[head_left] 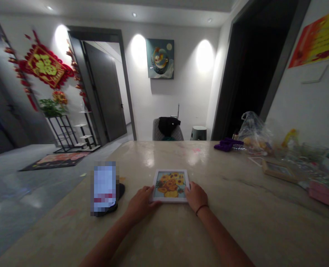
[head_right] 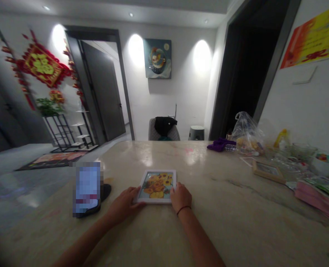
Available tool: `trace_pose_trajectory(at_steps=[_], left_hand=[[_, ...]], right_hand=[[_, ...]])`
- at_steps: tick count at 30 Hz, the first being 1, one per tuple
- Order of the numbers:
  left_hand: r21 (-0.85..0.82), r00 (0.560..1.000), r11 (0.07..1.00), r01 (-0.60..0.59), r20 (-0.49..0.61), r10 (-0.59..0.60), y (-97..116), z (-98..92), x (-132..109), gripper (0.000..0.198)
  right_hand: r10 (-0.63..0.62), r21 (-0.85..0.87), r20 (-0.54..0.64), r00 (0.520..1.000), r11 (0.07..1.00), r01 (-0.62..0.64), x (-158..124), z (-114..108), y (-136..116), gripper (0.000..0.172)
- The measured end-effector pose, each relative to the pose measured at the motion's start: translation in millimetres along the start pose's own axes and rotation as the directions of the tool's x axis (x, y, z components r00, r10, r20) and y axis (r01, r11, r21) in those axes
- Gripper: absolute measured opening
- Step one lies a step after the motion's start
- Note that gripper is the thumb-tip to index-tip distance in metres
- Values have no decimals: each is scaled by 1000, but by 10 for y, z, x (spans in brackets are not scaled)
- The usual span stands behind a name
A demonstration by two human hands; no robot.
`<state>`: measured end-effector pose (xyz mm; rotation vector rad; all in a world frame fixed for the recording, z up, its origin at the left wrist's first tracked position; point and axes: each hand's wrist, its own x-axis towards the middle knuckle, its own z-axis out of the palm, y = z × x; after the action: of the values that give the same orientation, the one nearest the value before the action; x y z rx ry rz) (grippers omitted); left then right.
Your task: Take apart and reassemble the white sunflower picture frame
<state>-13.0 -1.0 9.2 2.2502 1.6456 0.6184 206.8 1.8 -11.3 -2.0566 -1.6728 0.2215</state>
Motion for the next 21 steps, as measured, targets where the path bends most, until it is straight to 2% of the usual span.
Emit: trace_pose_trajectory(at_steps=[3,6,8,10,12,14,15,17,21], left_hand=[[-135,997,990,45,-55,-53,-34,26,33,56],[-375,984,915,149,-34,-174,-34,43,64,52],[-527,984,837,148,-3,-176,-25,54,78,50],[-627,991,770,115,16,-135,-24,68,88,49],[-686,993,721,96,20,-114,-39,81,101,48],[-720,992,687,99,14,-128,-72,90,122,53],[-734,989,671,108,9,-150,-94,90,135,57],[-756,981,639,144,22,-195,-138,84,160,65],[-801,974,560,210,123,-189,-184,43,174,68]], right_hand=[[5,80,-5,1000,997,-5,-1,-7,23,22],[29,362,-11,1000,932,-23,40,11,81,20],[58,634,-5,998,772,-42,89,47,127,23],[122,849,62,991,515,-117,138,92,173,28],[145,948,176,974,240,-207,171,129,214,33],[91,959,275,957,43,-280,184,143,246,34],[53,951,308,950,-20,-308,183,139,257,33],[-5,932,354,935,-88,-353,172,110,266,33],[-98,927,337,936,-141,-348,136,8,231,36]])
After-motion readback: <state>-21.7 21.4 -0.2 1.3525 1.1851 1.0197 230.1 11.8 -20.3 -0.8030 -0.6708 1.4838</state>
